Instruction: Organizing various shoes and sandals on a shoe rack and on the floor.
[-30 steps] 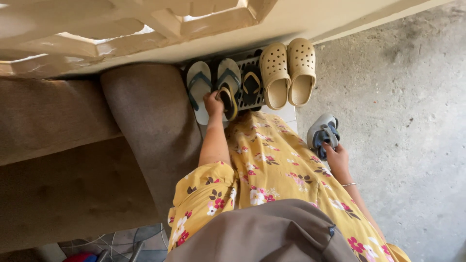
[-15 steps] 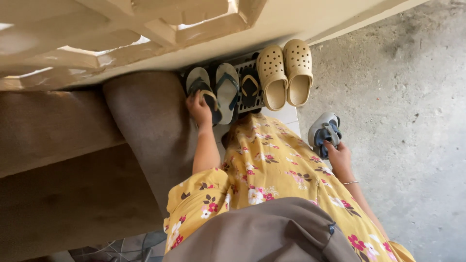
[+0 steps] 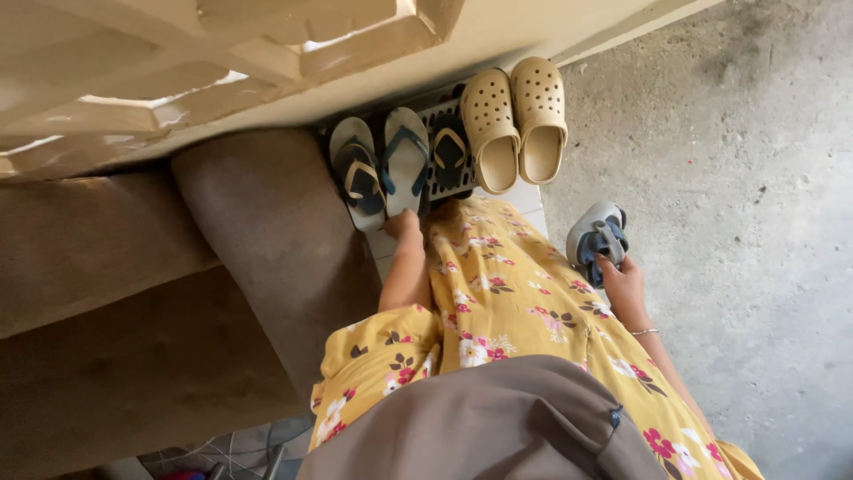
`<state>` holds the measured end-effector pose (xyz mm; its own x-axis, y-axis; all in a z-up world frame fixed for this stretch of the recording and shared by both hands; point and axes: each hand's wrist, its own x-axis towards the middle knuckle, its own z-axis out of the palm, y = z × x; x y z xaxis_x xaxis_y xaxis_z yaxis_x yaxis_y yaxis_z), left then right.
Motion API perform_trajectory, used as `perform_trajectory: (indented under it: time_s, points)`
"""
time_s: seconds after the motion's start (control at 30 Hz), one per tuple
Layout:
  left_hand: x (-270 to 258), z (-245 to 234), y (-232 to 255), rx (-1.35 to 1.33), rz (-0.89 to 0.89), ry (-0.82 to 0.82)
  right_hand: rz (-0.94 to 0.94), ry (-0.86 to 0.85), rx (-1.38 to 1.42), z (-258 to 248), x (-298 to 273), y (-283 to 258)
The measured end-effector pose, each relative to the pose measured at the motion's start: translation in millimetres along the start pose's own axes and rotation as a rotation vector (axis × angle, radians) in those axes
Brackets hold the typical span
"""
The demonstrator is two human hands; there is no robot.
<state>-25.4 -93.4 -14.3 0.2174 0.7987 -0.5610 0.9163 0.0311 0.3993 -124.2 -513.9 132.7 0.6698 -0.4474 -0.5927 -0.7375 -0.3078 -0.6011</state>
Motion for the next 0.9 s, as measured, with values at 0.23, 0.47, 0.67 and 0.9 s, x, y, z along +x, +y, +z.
perform_trajectory:
  time_s: [0.23,0.47,0.67,0.9]
  points:
    - [-4.2,-7.8,8.7,-0.416,-0.45,-0.277,-0.036,-0.02,-0.033,-8.0,6.0,-0.7]
    - [-32.3,18.3,14.3,0.302,0.201,0.274,-0.026,-0.039,0.006,-13.6,20.0,7.3]
    - [-52.0,58.9,71.9,0.381,1.061,-0.23,0.025,0.026,-0.068,-22.6,12.9,-11.1]
    - [-39.2,94.7,108.5,0.588,0.797,-0.412,0.039,0.06,0.082,-51.5,7.2,15.5]
